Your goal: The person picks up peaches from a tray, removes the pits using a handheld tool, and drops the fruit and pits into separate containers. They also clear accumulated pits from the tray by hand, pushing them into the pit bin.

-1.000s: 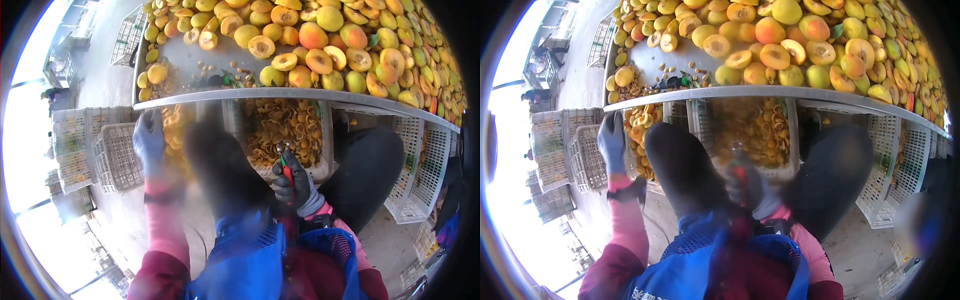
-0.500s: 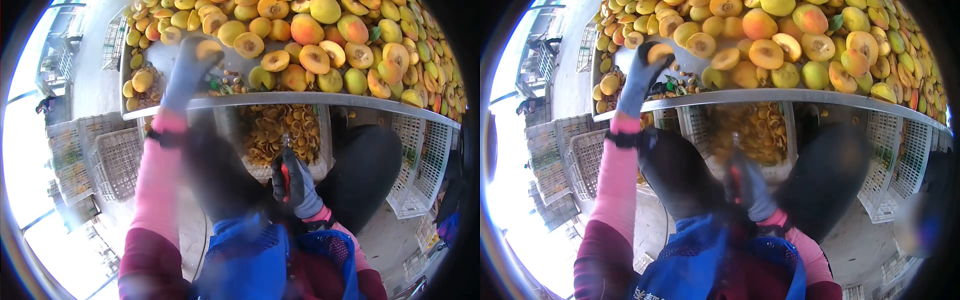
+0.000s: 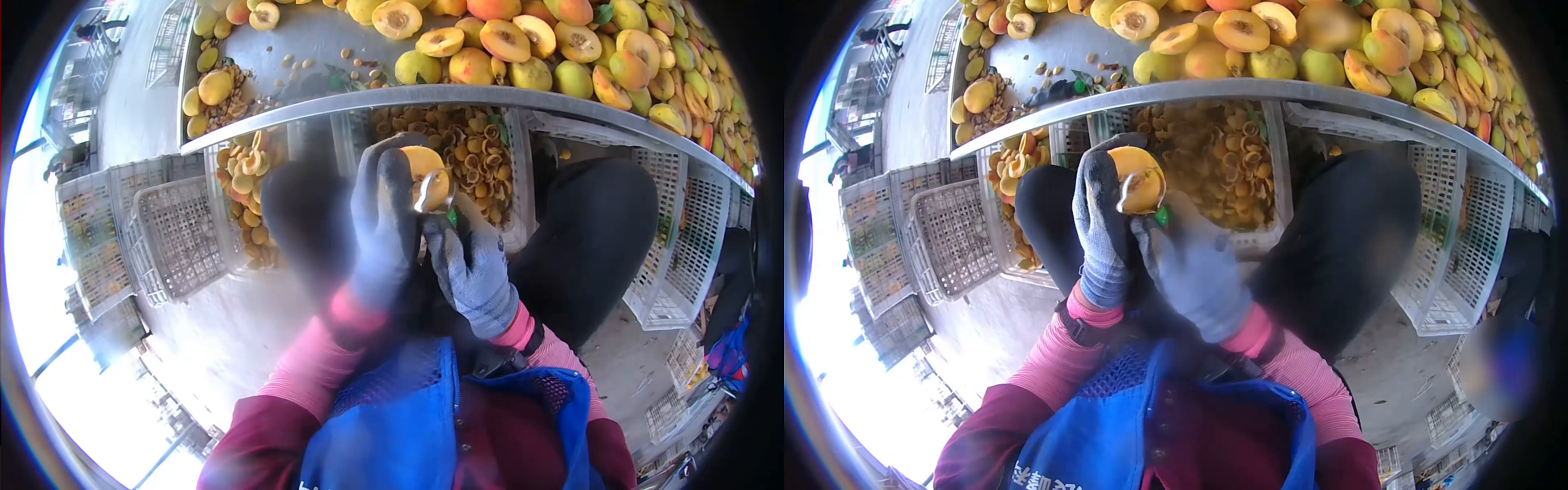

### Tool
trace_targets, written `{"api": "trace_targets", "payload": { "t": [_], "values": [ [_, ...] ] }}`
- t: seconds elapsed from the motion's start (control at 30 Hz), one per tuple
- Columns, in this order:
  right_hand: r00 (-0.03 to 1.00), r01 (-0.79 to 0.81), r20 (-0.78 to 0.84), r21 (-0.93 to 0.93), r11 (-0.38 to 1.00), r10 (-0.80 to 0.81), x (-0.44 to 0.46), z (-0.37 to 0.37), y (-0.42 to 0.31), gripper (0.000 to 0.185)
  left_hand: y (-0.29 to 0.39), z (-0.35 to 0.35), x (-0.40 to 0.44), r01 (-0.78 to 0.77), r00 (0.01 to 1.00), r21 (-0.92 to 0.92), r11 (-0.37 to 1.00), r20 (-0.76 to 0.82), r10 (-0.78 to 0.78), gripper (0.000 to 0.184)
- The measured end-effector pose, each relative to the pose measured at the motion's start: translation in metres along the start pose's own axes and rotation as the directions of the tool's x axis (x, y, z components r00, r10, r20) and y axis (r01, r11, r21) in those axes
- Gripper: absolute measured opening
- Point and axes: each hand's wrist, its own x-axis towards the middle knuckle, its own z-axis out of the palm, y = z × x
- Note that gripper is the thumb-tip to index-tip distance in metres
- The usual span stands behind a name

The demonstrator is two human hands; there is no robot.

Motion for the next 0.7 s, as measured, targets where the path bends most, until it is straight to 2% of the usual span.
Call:
{"api": "trace_targets", "payload": {
  "t": [0.07,0.17,0.27,0.37,0.5,0.6,0.7],
  "values": [
    [0.982,-0.182,0.071,0.147,0.972,0.174,-0.002,-0.006,-0.009,0.037,0.001,0.006,-0.005,0.042,0.999,-0.115,0.993,-0.024,-0.045,0.032],
    [0.992,-0.126,-0.003,0.018,0.992,0.126,-0.009,-0.003,-0.008,0.037,-0.002,0.005,-0.011,0.047,0.999,-0.101,0.994,-0.006,-0.048,0.032],
    [0.975,-0.219,0.053,0.130,0.967,0.214,-0.015,-0.001,-0.004,0.036,0.000,0.005,-0.014,0.014,1.000,-0.027,1.000,0.001,-0.014,0.032],
    [0.995,-0.096,-0.036,0.040,0.995,0.098,-0.021,0.002,-0.002,0.038,-0.006,0.011,-0.019,-0.044,0.998,-0.043,0.998,-0.051,0.041,0.032],
    [0.981,-0.040,-0.177,0.231,0.972,0.082,-0.011,0.000,-0.015,0.029,-0.004,0.019,-0.022,-0.056,0.994,-0.147,0.988,-0.105,0.040,0.031],
    [0.988,-0.044,-0.134,0.241,0.969,0.079,-0.014,-0.003,-0.013,0.032,-0.002,0.021,-0.024,-0.048,0.993,-0.165,0.985,-0.117,0.028,0.030],
    [0.993,-0.106,-0.028,0.241,0.965,0.116,-0.019,-0.006,-0.008,0.034,-0.009,0.014,-0.023,-0.113,0.991,-0.049,0.992,-0.073,0.110,0.028]
  ]
}}
